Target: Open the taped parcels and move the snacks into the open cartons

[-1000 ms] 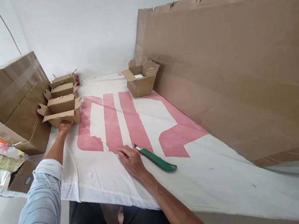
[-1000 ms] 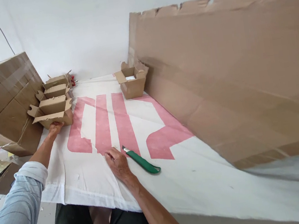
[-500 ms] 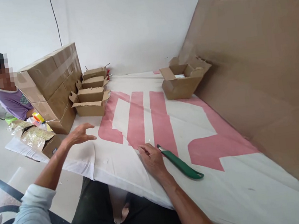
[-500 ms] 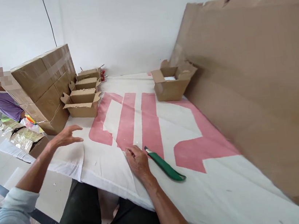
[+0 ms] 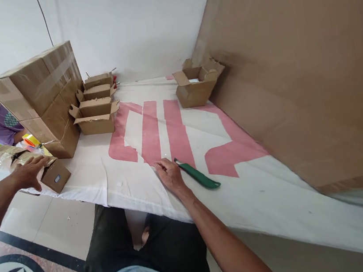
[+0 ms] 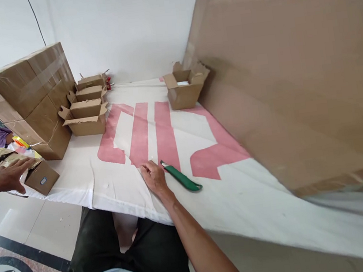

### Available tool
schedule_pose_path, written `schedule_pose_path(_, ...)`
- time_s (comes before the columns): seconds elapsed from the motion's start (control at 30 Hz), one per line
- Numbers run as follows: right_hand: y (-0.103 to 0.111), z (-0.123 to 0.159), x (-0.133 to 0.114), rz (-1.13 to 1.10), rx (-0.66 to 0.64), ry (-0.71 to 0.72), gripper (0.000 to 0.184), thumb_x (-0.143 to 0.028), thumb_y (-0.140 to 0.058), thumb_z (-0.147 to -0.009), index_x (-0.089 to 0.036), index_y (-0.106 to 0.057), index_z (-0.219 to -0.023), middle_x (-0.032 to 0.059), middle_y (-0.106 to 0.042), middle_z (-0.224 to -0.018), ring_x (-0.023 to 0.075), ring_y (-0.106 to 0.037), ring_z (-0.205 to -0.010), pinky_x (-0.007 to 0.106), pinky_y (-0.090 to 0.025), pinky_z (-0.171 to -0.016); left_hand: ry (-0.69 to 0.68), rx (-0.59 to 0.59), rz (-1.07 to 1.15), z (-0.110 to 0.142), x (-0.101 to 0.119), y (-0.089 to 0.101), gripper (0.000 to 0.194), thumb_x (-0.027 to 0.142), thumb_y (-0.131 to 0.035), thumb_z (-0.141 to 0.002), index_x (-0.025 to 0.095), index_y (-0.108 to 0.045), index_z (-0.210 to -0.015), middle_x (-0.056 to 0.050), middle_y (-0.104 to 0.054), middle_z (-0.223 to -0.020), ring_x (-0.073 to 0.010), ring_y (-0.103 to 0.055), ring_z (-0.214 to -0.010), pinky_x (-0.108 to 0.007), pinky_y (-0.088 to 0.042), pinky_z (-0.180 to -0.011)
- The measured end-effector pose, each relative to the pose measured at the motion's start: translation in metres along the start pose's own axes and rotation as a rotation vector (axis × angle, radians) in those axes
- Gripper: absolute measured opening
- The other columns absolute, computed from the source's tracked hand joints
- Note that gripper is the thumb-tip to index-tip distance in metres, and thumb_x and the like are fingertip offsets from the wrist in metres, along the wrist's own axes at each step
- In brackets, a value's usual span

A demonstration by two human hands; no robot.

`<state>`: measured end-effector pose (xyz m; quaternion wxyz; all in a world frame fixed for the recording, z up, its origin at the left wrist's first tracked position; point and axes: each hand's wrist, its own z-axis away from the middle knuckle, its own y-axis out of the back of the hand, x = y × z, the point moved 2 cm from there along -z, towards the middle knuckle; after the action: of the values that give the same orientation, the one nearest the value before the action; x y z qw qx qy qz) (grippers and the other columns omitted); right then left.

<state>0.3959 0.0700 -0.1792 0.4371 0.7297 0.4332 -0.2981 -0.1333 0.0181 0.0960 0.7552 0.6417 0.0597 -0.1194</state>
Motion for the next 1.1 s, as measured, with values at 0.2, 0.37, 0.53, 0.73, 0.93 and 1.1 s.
schedule_pose_path(0.2, 0.001, -0.001, 0.0, 0.021, -0.007, -0.028, 0.019, -0.034, -0.063, -0.095, -0.024, -0.074, -0.083, 0.0052, -0.074, -0.084, 0.0223, -0.061, -0.075, 0.037, -0.053, -0.077, -0.031, -0.038, -0.144, -0.022, -0.005, -0.011, 0.117, 0.005, -0.088, -0.072, 0.023, -0.045, -0.179, -0.022, -0.042, -0.188, -0.0491, -0.037, -0.174, -0.077, -0.045, -0.125)
schedule_pose_path(0.37, 0.001, -0.001, 0.004, 0.045, -0.011, -0.026, 0.019, -0.032, -0.063, -0.096, -0.024, -0.076, -0.085, 0.0053, -0.074, -0.086, 0.0226, -0.062, -0.076, 0.038, -0.054, -0.079, -0.134, -0.036, -0.115, -0.032, -0.003, -0.01, 0.115, 0.016, -0.085, -0.072, 0.013, -0.042, -0.178, -0.028, -0.048, -0.183, -0.0476, -0.044, -0.166, -0.071, -0.045, -0.123)
schedule_pose_path(0.53, 0.0, 0.0, 0.007, 0.046, -0.02, -0.007, 0.021, -0.033, -0.061, -0.097, -0.023, -0.078, -0.089, 0.0066, -0.074, -0.088, 0.0235, -0.064, -0.077, 0.038, -0.054, -0.078, -0.13, -0.044, -0.051, -0.036, 0.016, -0.004, 0.108, 0.031, -0.085, -0.081, 0.009, -0.041, -0.177, -0.03, -0.057, -0.172, -0.0478, -0.057, -0.154, -0.068, -0.046, -0.122)
schedule_pose_path(0.73, 0.001, -0.001, 0.005, 0.075, -0.032, 0.007, 0.022, -0.034, -0.061, -0.099, -0.023, -0.078, -0.092, 0.0071, -0.074, -0.09, 0.0247, -0.066, -0.079, 0.039, -0.055, -0.08, -0.297, 0.102, 0.072, -0.05, 0.09, -0.011, 0.109, 0.053, -0.087, -0.08, 0.018, -0.045, -0.174, -0.022, -0.063, -0.163, -0.0466, -0.059, -0.149, -0.059, -0.043, -0.124)
schedule_pose_path(0.93, 0.004, -0.001, 0.005, 0.126, -0.044, -0.002, 0.022, -0.032, -0.059, -0.1, -0.024, -0.076, -0.09, 0.0068, -0.074, -0.09, 0.0247, -0.066, -0.082, 0.038, -0.055, -0.083, -0.406, 0.205, 0.133, -0.076, 0.158, -0.01, 0.102, 0.06, -0.087, -0.082, 0.024, -0.049, -0.169, -0.021, -0.065, -0.157, -0.0469, -0.06, -0.146, -0.058, -0.041, -0.122)
schedule_pose_path(1.1, -0.015, 0.007, -0.014, 0.147, -0.183, 0.071, 0.015, -0.029, -0.064, -0.1, -0.025, -0.079, -0.1, 0.0078, -0.078, -0.102, 0.0267, -0.072, -0.097, 0.04, -0.06, -0.093, -0.349, 0.195, 0.164, -0.098, 0.165, -0.004, 0.098, 0.06, -0.091, -0.084, 0.025, -0.053, -0.167, -0.019, -0.066, -0.153, -0.0465, -0.06, -0.144, -0.058, -0.042, -0.121)
